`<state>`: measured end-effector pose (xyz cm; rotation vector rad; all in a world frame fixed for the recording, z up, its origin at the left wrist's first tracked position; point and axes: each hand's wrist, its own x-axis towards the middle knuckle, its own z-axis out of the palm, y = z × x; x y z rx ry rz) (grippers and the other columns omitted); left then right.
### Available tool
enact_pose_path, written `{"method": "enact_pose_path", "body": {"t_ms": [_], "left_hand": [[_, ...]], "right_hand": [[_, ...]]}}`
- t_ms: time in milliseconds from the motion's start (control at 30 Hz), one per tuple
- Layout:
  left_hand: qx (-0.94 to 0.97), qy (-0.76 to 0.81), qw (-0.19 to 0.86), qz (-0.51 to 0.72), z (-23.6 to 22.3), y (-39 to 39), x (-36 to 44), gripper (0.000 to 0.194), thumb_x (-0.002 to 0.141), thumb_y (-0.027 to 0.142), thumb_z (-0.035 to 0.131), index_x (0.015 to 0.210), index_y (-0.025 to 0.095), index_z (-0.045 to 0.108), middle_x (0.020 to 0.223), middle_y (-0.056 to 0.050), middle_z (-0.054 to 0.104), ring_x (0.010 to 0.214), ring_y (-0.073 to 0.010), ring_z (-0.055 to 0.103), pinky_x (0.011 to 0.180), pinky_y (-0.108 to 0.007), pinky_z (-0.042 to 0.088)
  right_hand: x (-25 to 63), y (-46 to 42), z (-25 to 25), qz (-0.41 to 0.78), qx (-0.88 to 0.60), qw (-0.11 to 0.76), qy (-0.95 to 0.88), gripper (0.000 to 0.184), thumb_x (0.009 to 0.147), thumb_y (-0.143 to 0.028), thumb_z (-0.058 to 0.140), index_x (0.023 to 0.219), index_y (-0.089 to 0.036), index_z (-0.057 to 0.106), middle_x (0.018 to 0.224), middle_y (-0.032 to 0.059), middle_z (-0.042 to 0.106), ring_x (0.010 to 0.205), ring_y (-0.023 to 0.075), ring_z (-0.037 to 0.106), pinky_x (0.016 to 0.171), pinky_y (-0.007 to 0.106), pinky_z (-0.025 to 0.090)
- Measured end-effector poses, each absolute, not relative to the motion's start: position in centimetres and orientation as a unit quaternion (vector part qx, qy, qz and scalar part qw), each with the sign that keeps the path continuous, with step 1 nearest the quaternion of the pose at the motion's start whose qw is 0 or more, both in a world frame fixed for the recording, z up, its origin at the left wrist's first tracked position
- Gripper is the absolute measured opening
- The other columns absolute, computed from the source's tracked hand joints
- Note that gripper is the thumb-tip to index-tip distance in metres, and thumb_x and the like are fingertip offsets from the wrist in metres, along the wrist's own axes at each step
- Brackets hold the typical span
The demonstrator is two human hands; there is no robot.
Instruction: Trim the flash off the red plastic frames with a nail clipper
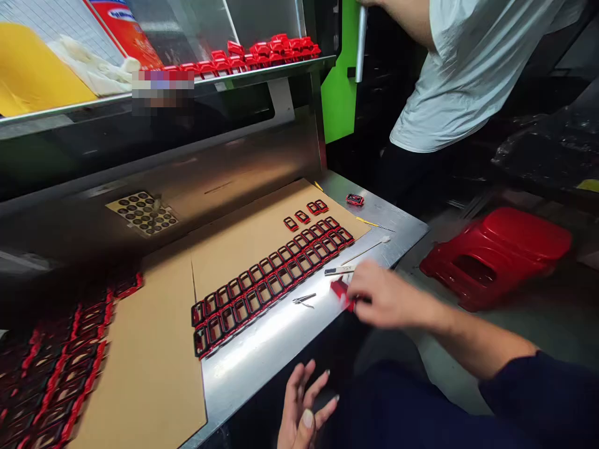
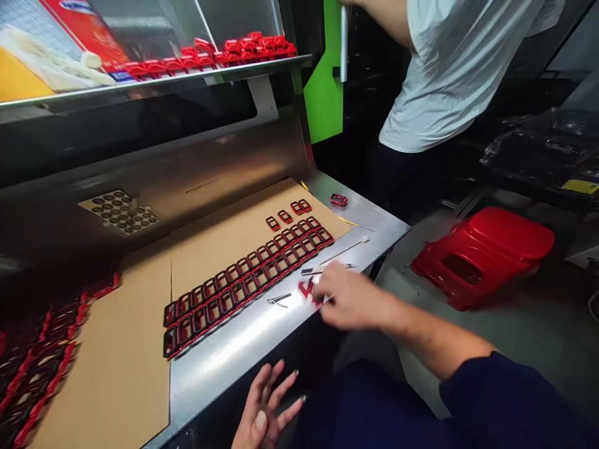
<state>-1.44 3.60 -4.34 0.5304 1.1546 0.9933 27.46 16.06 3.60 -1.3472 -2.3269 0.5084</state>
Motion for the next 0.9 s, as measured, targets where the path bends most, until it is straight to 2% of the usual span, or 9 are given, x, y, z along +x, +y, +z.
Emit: {"method": "enact_pose_path", "body": {"t_ms": [67,167,233,333,400,467,600,733,900], "left_hand": [[0.146,0.496,0.723,0.459,-4.4,4.1,0.7,0.071,0.065,0.054,0.088,0.128,0.032,0.065,0.143,-0.014,0.059,0.122,-0.0378,0.063,0.089,-0.046,0.057],[0.053,0.527,0.736,0.421,-4.1,4.3,1.7,0.062,0.07,0.038,0.089,0.126,0.026,0.067,0.123,-0.014,0.071,0.108,-0.0321,0.071,0.089,-0.042,0.058],[0.033,0.546,0.722,0.425,-3.6,3.8,1.1,0.052,0.073,0.035,0.086,0.122,0.026,0.07,0.112,-0.011,0.075,0.1,-0.029,0.073,0.085,-0.039,0.058],[0.064,0.551,0.711,0.433,-2.4,2.8,-0.2,0.045,0.074,0.036,0.084,0.115,0.026,0.071,0.104,-0.007,0.076,0.087,-0.0246,0.073,0.074,-0.034,0.057],[0.156,0.544,0.708,0.423,-1.5,2.3,-0.6,0.042,0.074,0.039,0.084,0.111,0.022,0.071,0.092,-0.006,0.075,0.073,-0.0198,0.068,0.068,-0.03,0.053],[0.288,0.535,0.69,0.393,-0.7,1.9,-0.5,0.038,0.078,0.046,0.081,0.101,0.017,0.072,0.079,-0.005,0.071,0.065,-0.0161,0.061,0.066,-0.028,0.048],[0.429,0.571,0.605,0.353,0.5,1.4,0.1,0.036,0.089,0.051,0.068,0.09,0.015,0.067,0.071,-0.002,0.064,0.065,-0.0143,0.056,0.066,-0.026,0.044],[0.508,0.615,0.507,0.326,1.4,0.7,0.2,0.025,0.092,0.042,0.064,0.086,0.017,0.065,0.069,0.002,0.058,0.06,-0.0115,0.049,0.059,-0.023,0.038],[0.632,0.584,0.377,0.343,1.8,0.1,0.0,0.005,0.092,0.023,0.066,0.089,0.02,0.064,0.086,0.0,0.067,0.077,-0.0126,0.062,0.072,-0.022,0.048]], "right_hand": [[23.1,11.1,2.1,0.248,-0.388,0.145,-0.876,0.012,0.082,-0.024,0.065,0.091,-0.018,0.07,0.093,0.0069,0.063,0.092,0.0215,0.05,0.079,0.031,0.042],[19.0,7.6,0.0,0.274,-0.339,0.1,-0.895,0.012,0.087,-0.024,0.063,0.096,-0.018,0.068,0.098,0.0079,0.064,0.097,0.0244,0.051,0.08,0.033,0.045],[18.6,7.7,-0.9,0.331,-0.324,0.125,-0.877,0.019,0.085,-0.02,0.065,0.104,-0.019,0.068,0.101,0.0069,0.066,0.099,0.0238,0.052,0.085,0.035,0.047],[19.5,9.7,-2.0,0.568,-0.297,0.202,-0.741,0.032,0.078,-0.021,0.068,0.11,-0.017,0.067,0.098,0.0052,0.068,0.09,0.018,0.058,0.084,0.032,0.049],[19.6,11.0,-3.0,0.765,-0.279,0.229,-0.534,0.032,0.073,-0.027,0.068,0.102,-0.013,0.066,0.087,0.0045,0.067,0.074,0.014,0.06,0.073,0.027,0.051],[18.7,11.4,-3.9,0.874,-0.266,0.224,-0.339,0.03,0.07,-0.031,0.064,0.093,-0.011,0.064,0.076,0.0033,0.064,0.063,0.0125,0.059,0.061,0.024,0.05],[16.0,10.2,-4.8,0.919,-0.257,0.217,-0.205,0.03,0.073,-0.032,0.056,0.093,-0.012,0.064,0.074,0.0043,0.066,0.064,0.0139,0.063,0.058,0.022,0.05],[15.2,9.6,-4.1,0.922,-0.241,0.243,-0.182,0.027,0.076,-0.026,0.064,0.097,-0.01,0.069,0.081,0.0045,0.07,0.07,0.0121,0.067,0.067,0.02,0.053],[15.7,9.9,-3.1,0.895,-0.22,0.271,-0.278,0.032,0.084,-0.031,0.073,0.111,-0.013,0.07,0.104,0.0072,0.073,0.09,0.0132,0.069,0.079,0.021,0.054]]}}
